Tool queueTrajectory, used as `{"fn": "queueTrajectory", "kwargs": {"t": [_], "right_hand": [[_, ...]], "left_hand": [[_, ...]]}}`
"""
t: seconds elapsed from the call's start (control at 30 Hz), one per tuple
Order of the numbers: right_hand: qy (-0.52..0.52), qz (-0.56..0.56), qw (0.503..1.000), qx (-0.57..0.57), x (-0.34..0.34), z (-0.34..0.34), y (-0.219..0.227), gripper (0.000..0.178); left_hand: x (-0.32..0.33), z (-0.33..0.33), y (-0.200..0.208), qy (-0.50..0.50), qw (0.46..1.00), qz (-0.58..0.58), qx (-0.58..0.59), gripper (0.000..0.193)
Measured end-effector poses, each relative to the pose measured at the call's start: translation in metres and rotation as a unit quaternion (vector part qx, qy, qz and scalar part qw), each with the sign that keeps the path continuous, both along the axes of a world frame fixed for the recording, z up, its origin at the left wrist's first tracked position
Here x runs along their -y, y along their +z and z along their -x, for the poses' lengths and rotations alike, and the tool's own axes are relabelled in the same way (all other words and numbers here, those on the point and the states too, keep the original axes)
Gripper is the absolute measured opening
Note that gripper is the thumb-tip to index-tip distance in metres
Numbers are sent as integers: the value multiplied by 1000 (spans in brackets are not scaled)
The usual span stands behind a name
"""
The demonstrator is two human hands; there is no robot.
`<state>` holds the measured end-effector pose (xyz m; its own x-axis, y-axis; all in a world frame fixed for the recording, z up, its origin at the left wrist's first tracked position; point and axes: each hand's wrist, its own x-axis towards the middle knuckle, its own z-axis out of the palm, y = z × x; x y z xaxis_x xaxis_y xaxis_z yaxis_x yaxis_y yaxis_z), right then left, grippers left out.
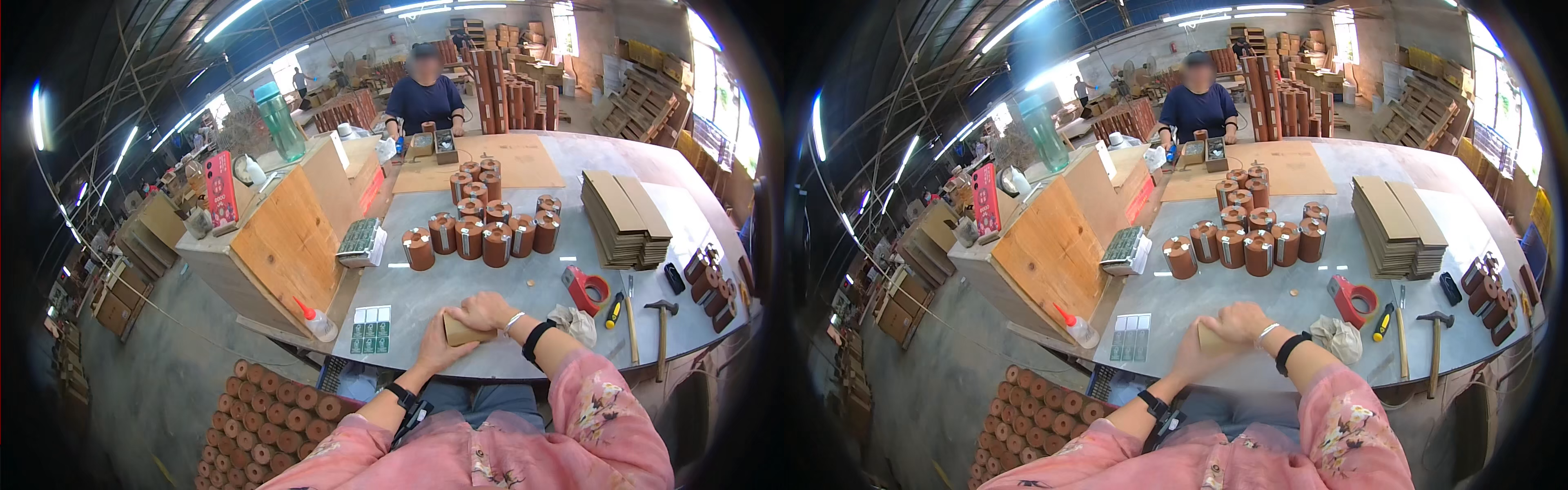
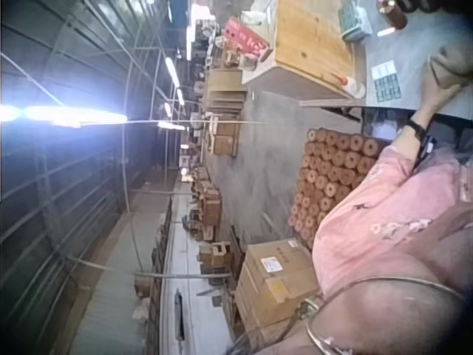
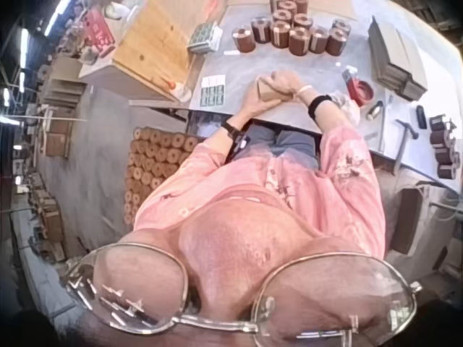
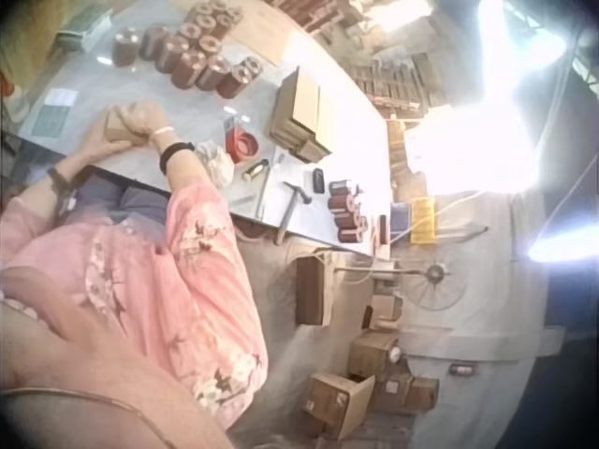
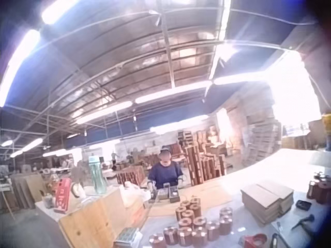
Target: The recorder applies labels and wraps cardboard around cylindrical wooden components in a factory setting.
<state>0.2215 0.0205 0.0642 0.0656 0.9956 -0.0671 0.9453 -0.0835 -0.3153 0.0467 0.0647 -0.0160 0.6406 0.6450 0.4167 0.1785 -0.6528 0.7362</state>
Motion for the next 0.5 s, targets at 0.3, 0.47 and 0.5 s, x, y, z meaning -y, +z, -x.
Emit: {"fn": "queueTrajectory", "kwargs": {"t": [0.3, 0.47, 0.5], "right_hand": [[-17, -5, 1000, -11, -1, 0, 0, 76], [-19, 16, 999, -24, 0, 1, 6, 75], [-20, 17, 999, -23, 1, 1, 6, 75]], "left_hand": [[0, 0, -1, -1, 1000, -2, 12, 100], [1, -2, -1, -2, 999, 7, 35, 98], [1, -2, -1, -1, 999, 4, 39, 98]]}}
